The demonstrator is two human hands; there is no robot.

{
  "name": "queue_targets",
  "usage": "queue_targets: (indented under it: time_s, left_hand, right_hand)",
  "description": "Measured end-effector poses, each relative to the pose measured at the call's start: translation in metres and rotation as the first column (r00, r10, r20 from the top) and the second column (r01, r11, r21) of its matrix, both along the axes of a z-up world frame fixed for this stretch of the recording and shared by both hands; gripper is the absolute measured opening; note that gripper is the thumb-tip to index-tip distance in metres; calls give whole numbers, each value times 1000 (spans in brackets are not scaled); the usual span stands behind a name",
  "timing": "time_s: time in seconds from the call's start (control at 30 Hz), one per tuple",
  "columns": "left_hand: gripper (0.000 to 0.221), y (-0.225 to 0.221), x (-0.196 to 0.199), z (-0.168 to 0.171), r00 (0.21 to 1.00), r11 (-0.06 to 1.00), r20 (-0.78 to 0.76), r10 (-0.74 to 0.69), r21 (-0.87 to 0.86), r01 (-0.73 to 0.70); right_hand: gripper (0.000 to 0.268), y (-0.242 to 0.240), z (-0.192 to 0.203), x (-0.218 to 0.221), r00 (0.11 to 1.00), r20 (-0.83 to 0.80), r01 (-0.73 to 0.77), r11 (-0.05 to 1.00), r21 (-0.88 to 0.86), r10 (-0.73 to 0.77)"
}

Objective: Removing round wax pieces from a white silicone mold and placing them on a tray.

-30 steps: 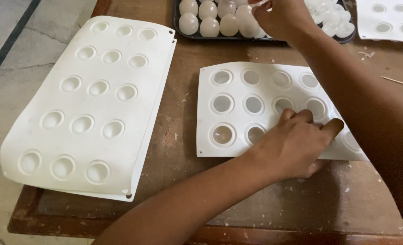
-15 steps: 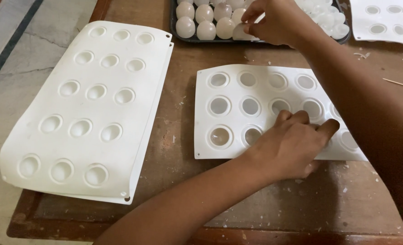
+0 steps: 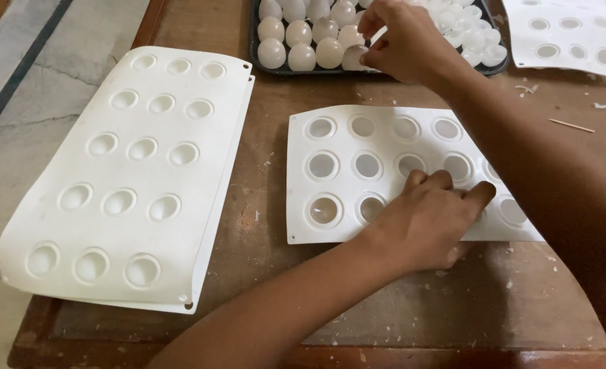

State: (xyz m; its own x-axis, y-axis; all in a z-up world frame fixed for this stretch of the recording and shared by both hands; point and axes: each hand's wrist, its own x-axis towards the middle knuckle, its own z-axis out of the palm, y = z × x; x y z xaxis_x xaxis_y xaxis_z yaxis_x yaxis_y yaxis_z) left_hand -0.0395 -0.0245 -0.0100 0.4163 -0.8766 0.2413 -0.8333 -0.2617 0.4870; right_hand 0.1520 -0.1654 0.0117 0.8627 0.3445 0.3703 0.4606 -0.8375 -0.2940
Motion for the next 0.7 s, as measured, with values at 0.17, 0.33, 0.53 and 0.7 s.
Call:
queue_targets:
  time_s: [0.17, 0.33, 0.53, 0.7]
  left_hand:
    - [61, 3, 0, -3, 1000, 999, -21, 0, -36, -1]
    - [55, -2, 16, -13, 995, 987, -73, -68, -147, 57]
    - [31, 21, 42, 19, 909, 984, -416, -30, -172, -46]
    - [30, 56, 48, 62, 931, 928, -119, 344, -108, -356]
  right_hand:
    - [28, -12, 34, -52, 998, -37, 44, 997, 71, -42]
    - [18, -34, 49, -129, 984, -78, 152, 984, -95, -159]
    - [23, -85, 20, -196, 898, -267, 349, 936, -53, -350]
    - [17, -94, 2, -221, 893, -260, 391, 919, 44, -367]
